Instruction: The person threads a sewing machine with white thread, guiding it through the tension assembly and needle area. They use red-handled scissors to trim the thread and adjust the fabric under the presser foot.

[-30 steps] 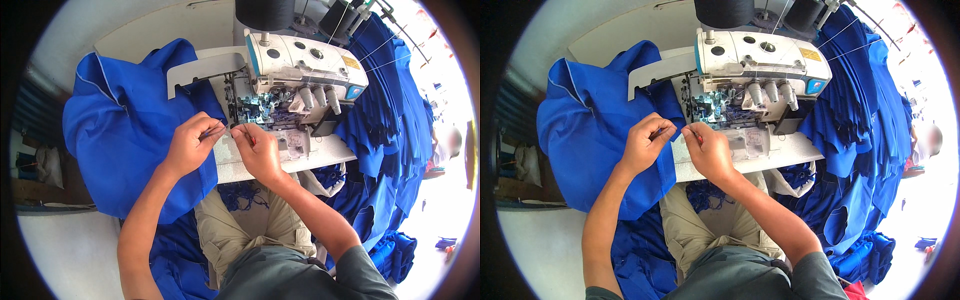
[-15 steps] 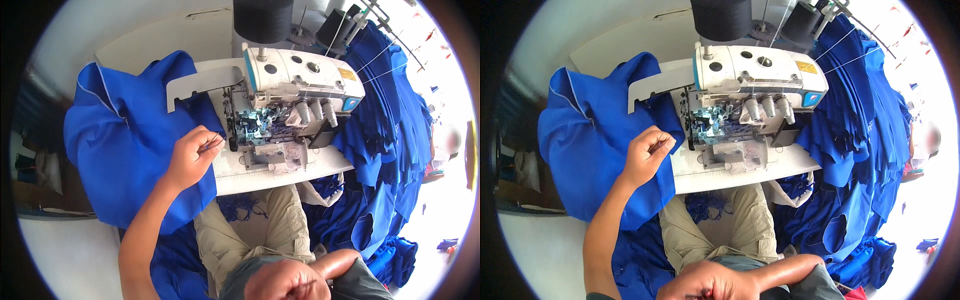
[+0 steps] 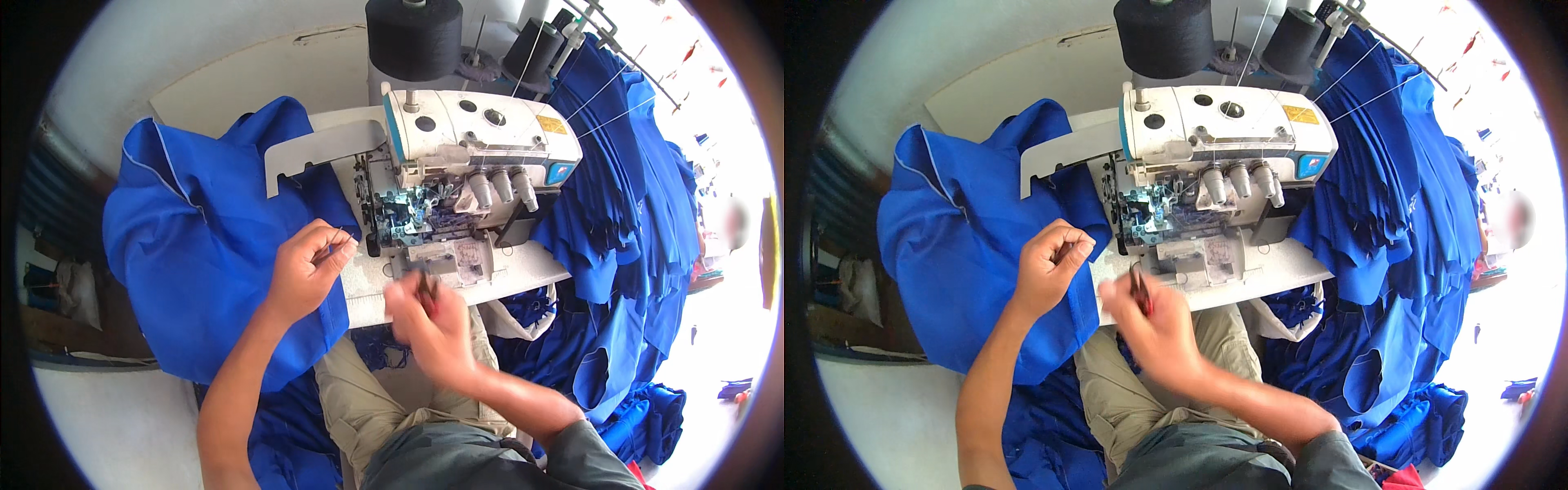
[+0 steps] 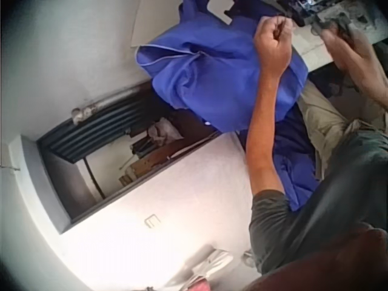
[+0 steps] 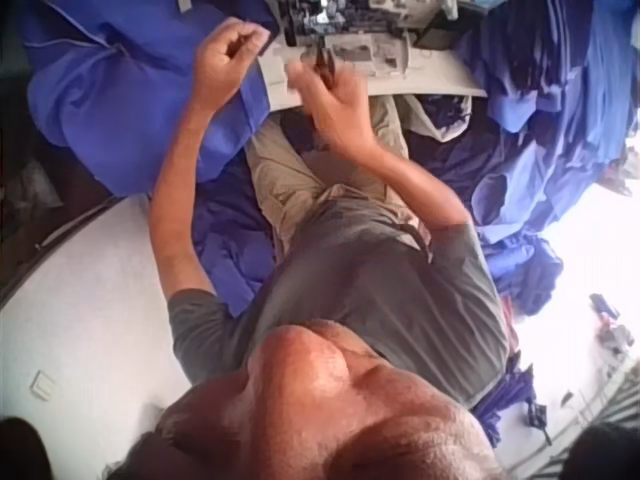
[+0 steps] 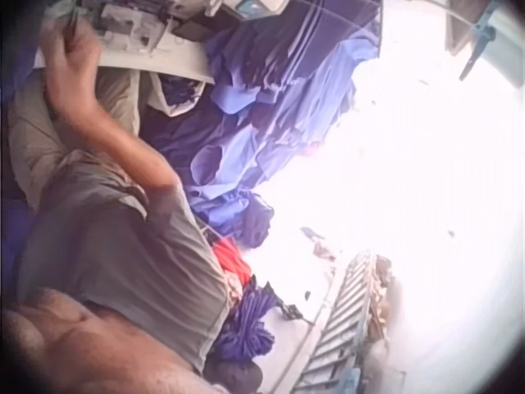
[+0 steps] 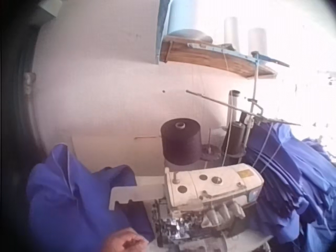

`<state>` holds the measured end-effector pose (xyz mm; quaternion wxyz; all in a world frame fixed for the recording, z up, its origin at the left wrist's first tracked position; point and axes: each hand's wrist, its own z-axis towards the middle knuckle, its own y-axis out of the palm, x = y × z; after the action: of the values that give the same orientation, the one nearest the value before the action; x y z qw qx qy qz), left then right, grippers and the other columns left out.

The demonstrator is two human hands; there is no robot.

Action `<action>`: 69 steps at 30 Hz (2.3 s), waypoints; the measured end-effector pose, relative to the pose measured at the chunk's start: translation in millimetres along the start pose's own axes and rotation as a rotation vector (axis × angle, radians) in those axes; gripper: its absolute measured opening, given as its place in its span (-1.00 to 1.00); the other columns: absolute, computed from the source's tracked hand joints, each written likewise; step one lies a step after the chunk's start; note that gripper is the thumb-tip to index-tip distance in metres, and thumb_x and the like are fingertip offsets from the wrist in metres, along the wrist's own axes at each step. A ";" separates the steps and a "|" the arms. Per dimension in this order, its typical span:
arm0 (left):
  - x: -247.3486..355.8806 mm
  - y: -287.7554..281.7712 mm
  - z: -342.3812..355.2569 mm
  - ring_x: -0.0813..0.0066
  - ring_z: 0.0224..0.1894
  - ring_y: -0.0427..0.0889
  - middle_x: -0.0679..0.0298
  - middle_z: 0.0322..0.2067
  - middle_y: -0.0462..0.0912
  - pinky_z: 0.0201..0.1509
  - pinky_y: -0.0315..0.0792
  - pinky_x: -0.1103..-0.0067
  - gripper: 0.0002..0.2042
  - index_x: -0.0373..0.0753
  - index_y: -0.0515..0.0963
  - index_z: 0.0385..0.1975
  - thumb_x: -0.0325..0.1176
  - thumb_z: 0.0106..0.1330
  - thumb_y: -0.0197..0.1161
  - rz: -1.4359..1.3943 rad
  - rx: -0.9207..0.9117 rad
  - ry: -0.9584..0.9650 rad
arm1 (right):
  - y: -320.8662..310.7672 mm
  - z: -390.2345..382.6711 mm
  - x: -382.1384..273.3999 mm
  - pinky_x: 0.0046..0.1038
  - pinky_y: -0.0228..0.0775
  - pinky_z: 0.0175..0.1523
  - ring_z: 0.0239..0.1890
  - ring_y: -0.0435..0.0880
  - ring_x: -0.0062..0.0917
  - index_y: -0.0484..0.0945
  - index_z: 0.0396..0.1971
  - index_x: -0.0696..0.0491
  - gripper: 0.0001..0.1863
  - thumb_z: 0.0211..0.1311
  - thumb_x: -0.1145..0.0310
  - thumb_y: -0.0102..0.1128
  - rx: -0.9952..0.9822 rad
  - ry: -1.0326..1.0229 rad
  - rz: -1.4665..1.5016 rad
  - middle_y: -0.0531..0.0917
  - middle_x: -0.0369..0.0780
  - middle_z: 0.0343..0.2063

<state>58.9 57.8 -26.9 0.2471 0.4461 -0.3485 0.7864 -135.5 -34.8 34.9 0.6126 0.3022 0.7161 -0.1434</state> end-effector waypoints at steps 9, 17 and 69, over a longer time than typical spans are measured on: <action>-1.6 2.2 1.0 0.80 -0.44 0.36 0.42 -0.36 0.54 -0.41 0.24 0.75 -0.84 -0.33 0.66 -0.27 -0.35 0.45 0.37 -0.028 -0.013 -0.043 | 5.2 63.0 48.7 -0.54 0.17 -0.50 -0.64 0.24 -0.73 0.59 -0.03 0.14 -0.68 0.25 0.40 0.42 0.156 -0.411 -0.428 0.26 -0.38 -0.73; -0.1 2.5 -0.5 0.80 -0.46 0.34 0.44 -0.40 0.49 -0.43 0.23 0.73 -0.86 -0.34 0.65 -0.29 -0.38 0.45 0.36 -0.047 -0.012 -0.044 | 4.7 71.3 50.9 -0.49 0.23 -0.52 -0.68 0.33 -0.65 0.64 -0.14 0.12 -0.81 0.32 0.39 0.38 0.162 -0.436 -0.483 0.43 -0.30 -0.71; -4.9 2.9 0.7 0.81 -0.46 0.41 0.38 -0.34 0.58 -0.44 0.28 0.74 -0.90 -0.37 0.70 -0.22 -0.47 0.41 0.38 0.020 -0.010 0.028 | -4.6 76.1 58.6 -0.38 0.45 -0.42 -0.58 0.65 -0.39 0.61 -0.27 0.16 -0.83 0.39 0.35 0.31 0.133 -0.493 -0.525 0.64 -0.14 -0.61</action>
<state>59.6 55.1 -31.9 0.2462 0.4303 -0.3532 0.7934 -82.0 -67.1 -38.2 0.6883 0.1036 0.5890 -0.4106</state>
